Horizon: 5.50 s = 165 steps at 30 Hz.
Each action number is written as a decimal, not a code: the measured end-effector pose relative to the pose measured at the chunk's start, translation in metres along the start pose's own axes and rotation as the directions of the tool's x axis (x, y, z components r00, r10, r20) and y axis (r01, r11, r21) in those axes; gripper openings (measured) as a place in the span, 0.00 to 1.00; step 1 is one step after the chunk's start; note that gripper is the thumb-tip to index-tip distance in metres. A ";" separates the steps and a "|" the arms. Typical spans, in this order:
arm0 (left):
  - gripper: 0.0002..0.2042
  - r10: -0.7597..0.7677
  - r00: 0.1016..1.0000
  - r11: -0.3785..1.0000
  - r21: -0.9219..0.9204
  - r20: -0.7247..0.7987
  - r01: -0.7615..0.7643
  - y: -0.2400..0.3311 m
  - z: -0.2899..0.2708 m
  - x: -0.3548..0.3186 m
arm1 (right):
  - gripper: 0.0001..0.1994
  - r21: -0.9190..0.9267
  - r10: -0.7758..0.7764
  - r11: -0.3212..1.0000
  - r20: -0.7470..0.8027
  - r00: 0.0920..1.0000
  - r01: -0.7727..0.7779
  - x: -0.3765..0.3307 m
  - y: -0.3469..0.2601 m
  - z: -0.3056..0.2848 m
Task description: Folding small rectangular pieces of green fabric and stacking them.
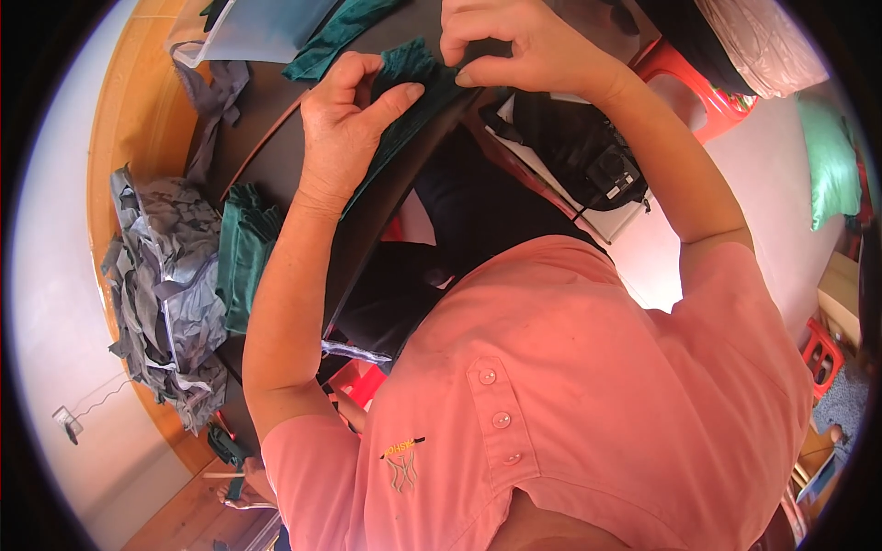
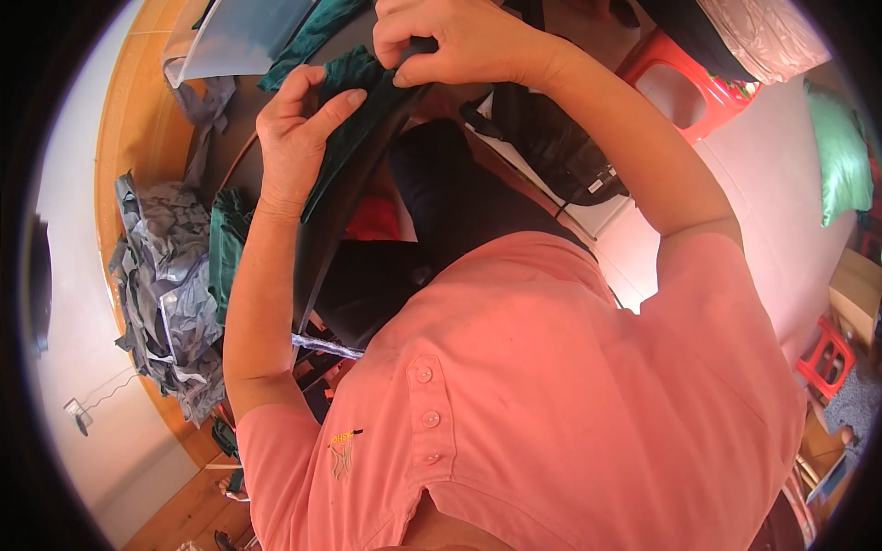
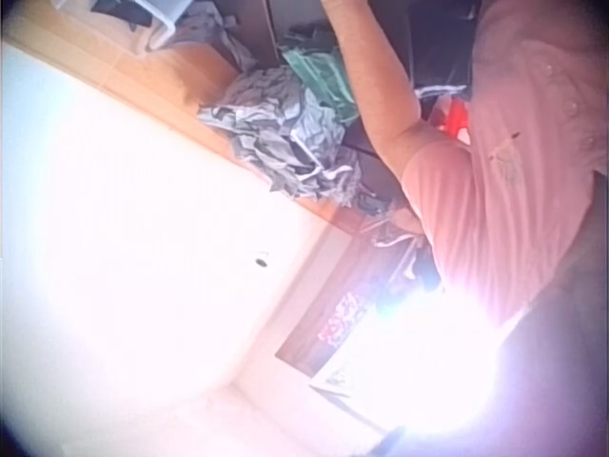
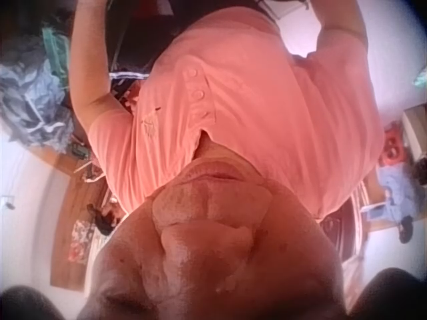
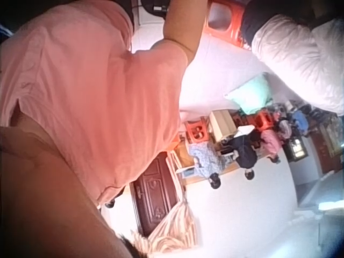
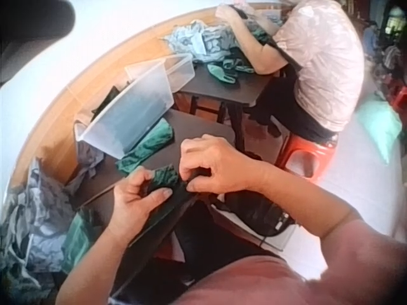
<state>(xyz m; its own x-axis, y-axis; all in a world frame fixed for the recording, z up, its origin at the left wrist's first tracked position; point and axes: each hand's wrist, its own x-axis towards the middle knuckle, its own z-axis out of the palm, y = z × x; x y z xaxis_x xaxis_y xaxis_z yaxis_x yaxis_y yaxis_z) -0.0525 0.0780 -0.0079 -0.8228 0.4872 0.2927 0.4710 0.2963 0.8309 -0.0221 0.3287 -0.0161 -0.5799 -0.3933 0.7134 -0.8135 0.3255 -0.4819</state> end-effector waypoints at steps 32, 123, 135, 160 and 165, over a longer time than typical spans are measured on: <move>0.17 0.011 0.995 0.969 0.245 0.096 -0.034 0.006 -0.007 -0.004 | 0.05 -0.019 -0.022 1.000 0.023 1.000 0.023 0.009 0.019 0.010; 0.15 -0.072 0.997 0.990 -0.121 0.009 0.072 -0.001 -0.004 -0.002 | 0.08 -0.025 0.132 0.991 -0.087 0.987 -0.134 0.002 -0.016 0.012; 0.15 -0.027 1.000 0.999 -0.045 -0.001 0.027 -0.002 -0.006 0.001 | 0.07 -0.144 0.024 0.990 0.123 0.992 -0.006 -0.012 -0.009 0.004; 0.16 -0.095 0.994 0.984 -0.148 0.051 0.101 0.001 -0.003 -0.001 | 0.06 -0.121 -0.004 0.992 -0.243 0.970 -0.026 0.009 -0.023 0.026; 0.15 -0.082 0.996 0.987 -0.134 0.028 0.085 0.000 -0.002 -0.001 | 0.07 -0.162 0.000 0.986 -0.178 0.984 -0.029 0.005 -0.017 0.024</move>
<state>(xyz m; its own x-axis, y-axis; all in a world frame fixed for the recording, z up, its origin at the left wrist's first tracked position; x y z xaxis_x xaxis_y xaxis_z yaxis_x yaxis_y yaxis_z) -0.0526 0.0759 -0.0065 -0.8492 0.4843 0.2105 0.3530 0.2241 0.9084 -0.0122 0.3002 -0.0163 -0.5632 -0.2339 0.7925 -0.7785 0.4719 -0.4139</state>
